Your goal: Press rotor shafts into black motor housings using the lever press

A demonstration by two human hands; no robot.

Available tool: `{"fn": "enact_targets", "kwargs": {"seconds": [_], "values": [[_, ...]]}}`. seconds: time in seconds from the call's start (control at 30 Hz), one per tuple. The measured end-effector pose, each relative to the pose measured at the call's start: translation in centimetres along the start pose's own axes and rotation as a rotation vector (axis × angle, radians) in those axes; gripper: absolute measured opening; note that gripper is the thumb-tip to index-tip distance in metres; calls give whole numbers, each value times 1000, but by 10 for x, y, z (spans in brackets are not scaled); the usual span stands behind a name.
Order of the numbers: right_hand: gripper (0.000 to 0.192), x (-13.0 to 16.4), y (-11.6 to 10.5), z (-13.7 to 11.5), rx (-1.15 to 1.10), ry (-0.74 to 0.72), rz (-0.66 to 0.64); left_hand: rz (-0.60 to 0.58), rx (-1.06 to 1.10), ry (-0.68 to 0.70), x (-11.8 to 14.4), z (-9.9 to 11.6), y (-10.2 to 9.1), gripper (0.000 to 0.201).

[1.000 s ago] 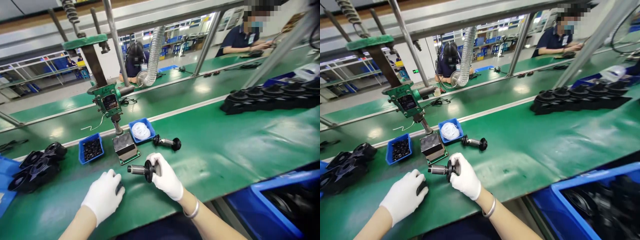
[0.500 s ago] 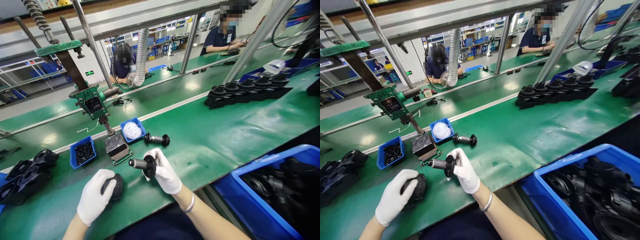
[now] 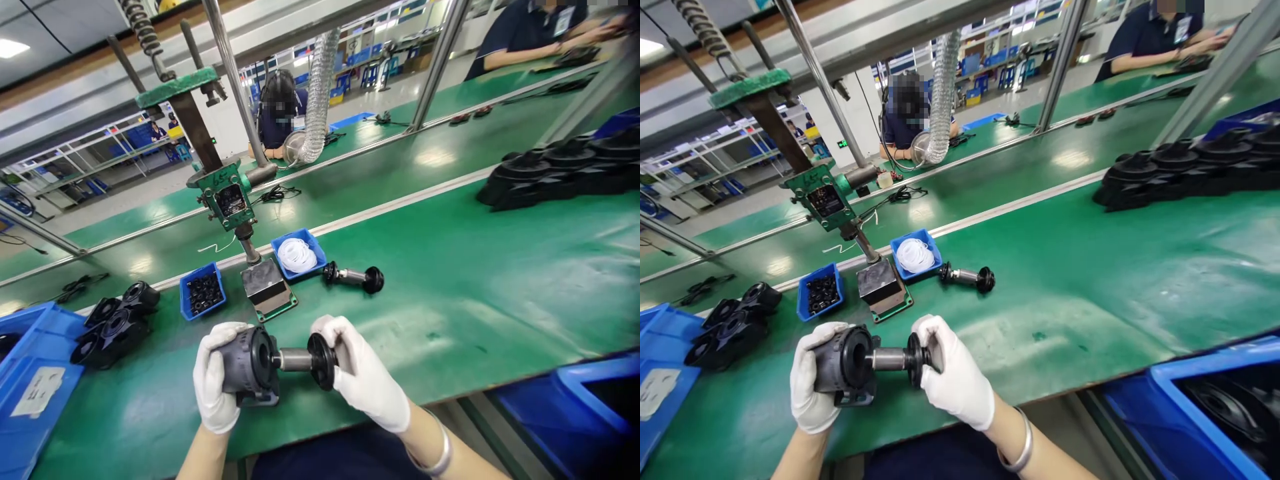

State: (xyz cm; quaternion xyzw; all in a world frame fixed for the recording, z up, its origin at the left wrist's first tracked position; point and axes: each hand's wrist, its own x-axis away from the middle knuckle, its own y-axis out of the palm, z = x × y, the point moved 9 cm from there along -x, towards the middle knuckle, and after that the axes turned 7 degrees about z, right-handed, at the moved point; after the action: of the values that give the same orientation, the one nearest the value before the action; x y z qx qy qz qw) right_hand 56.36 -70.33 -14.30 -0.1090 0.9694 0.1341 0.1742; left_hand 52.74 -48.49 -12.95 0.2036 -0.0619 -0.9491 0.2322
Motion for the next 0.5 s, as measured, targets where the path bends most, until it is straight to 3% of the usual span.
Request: {"fn": "enact_targets", "kwargs": {"seconds": [0.17, 0.37, 0.5], "values": [[27, 1, 6, 0, 128, -5, -21, -186, -100, 186, 3, 13, 9, 25], [40, 1, 23, -21, 358, -167, -95, -413, -209, 319, 13, 15, 24, 26], [42, 2, 36, -29, 386, -238, -102, -445, -195, 358, 16, 20, 30, 27]]}}
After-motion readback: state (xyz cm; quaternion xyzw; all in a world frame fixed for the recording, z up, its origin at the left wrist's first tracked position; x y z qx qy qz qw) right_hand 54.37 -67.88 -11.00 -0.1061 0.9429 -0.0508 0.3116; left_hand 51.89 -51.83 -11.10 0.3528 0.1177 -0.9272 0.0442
